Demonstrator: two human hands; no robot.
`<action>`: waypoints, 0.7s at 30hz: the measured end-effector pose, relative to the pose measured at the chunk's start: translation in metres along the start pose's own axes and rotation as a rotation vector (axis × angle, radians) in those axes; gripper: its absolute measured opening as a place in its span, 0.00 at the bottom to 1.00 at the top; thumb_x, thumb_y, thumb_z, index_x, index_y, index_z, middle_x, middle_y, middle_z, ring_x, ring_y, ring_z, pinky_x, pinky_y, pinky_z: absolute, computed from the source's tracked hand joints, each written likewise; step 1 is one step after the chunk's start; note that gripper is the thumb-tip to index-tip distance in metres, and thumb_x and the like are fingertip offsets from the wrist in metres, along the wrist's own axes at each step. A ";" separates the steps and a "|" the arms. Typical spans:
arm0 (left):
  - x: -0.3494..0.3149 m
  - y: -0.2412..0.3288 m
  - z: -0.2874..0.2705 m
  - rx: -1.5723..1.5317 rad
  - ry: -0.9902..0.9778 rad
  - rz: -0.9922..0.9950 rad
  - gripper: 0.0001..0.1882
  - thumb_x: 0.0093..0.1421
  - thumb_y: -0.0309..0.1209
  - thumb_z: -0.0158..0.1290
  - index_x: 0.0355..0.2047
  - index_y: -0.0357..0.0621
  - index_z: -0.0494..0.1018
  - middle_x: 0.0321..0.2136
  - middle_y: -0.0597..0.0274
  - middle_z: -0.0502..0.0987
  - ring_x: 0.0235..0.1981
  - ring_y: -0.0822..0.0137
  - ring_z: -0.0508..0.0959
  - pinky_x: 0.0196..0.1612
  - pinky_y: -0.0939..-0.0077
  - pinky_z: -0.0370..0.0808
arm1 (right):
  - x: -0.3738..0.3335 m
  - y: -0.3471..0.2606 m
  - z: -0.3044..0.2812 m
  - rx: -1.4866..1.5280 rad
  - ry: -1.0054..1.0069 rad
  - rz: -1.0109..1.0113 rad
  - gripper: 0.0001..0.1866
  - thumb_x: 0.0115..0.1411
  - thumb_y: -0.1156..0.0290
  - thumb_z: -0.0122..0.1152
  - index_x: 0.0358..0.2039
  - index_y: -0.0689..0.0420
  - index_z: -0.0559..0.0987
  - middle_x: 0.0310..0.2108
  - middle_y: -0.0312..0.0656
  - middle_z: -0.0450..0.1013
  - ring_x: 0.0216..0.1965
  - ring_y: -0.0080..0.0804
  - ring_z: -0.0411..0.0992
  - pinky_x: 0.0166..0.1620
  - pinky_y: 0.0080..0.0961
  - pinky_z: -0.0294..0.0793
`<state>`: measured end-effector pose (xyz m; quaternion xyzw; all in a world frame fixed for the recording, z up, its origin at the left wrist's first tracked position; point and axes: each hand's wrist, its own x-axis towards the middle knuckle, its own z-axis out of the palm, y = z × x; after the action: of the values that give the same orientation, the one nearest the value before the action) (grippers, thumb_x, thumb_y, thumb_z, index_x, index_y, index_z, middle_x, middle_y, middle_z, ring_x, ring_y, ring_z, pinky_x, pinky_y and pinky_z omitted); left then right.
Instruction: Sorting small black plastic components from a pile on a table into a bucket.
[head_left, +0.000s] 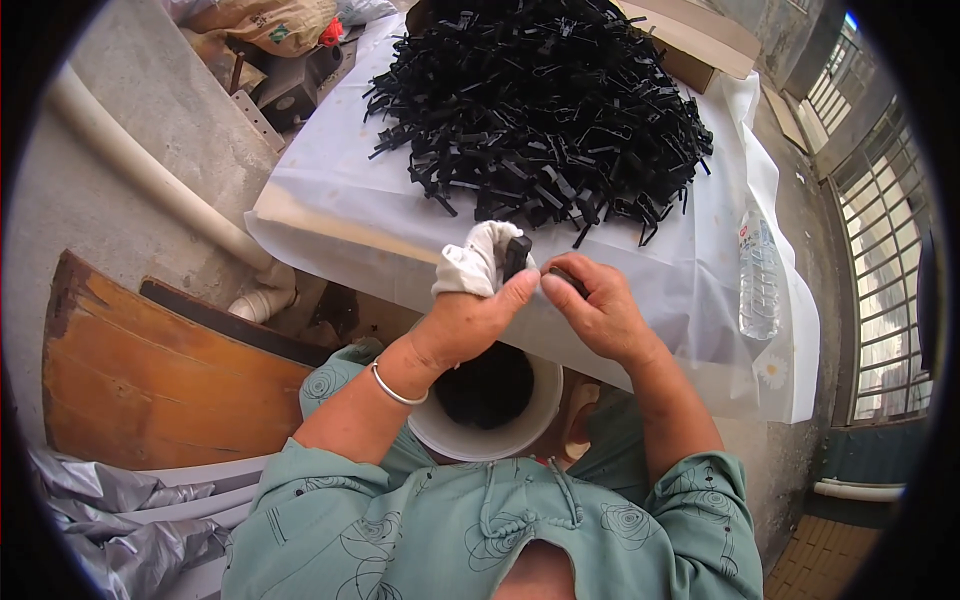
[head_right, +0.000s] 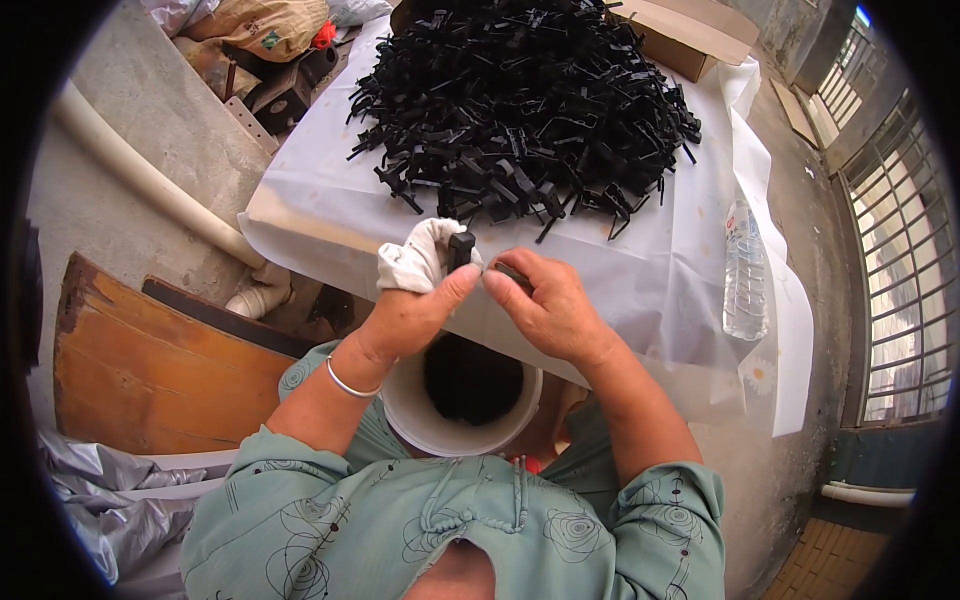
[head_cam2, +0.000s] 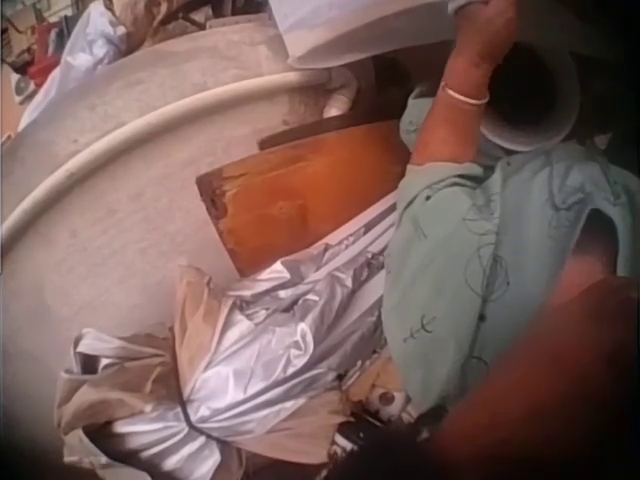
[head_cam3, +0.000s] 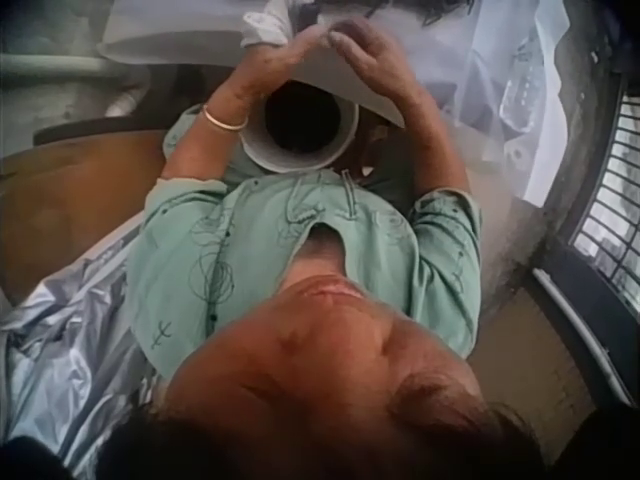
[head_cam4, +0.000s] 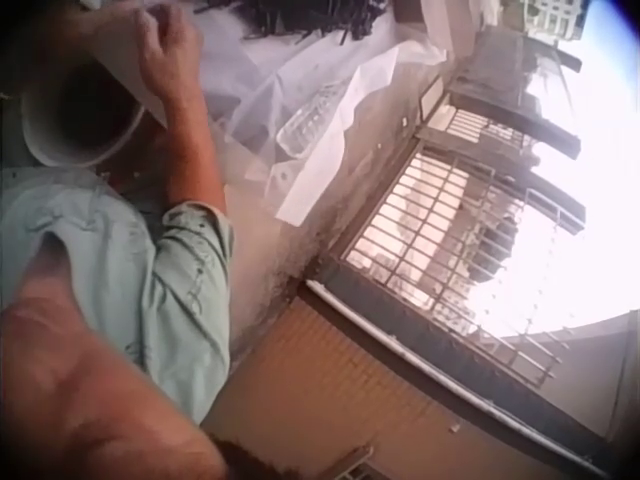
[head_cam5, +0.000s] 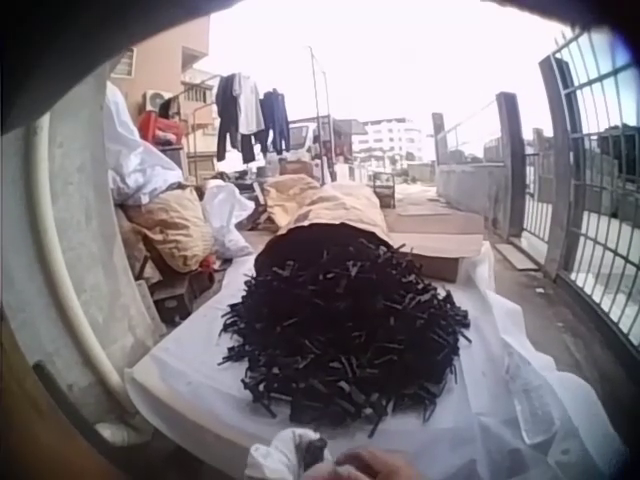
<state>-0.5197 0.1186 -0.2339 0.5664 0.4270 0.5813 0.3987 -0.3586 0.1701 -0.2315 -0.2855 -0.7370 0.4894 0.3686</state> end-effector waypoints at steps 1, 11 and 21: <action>0.001 0.003 -0.003 -0.090 0.007 -0.126 0.18 0.57 0.24 0.48 0.47 0.38 0.58 0.33 0.64 0.67 0.33 0.76 0.67 0.36 0.82 0.68 | 0.000 0.000 -0.003 -0.159 -0.070 0.025 0.07 0.57 0.71 0.55 0.27 0.62 0.74 0.17 0.36 0.65 0.20 0.21 0.60 0.24 0.19 0.61; -0.001 0.015 0.002 0.075 -0.174 -0.213 0.17 0.59 0.25 0.40 0.49 0.38 0.60 0.29 0.67 0.68 0.22 0.82 0.64 0.26 0.89 0.65 | 0.002 0.008 -0.004 -0.090 0.036 -0.035 0.06 0.51 0.74 0.62 0.24 0.62 0.75 0.18 0.41 0.68 0.18 0.27 0.65 0.23 0.21 0.65; -0.005 0.005 0.007 0.341 -0.120 -0.001 0.15 0.55 0.22 0.41 0.44 0.36 0.62 0.30 0.59 0.69 0.32 0.68 0.69 0.36 0.75 0.68 | 0.001 0.004 0.009 -0.220 -0.085 -0.104 0.13 0.61 0.70 0.49 0.22 0.63 0.71 0.17 0.41 0.64 0.20 0.26 0.60 0.25 0.24 0.62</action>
<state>-0.5123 0.1128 -0.2306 0.6593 0.4950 0.4654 0.3220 -0.3663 0.1678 -0.2368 -0.2644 -0.8151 0.3974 0.3284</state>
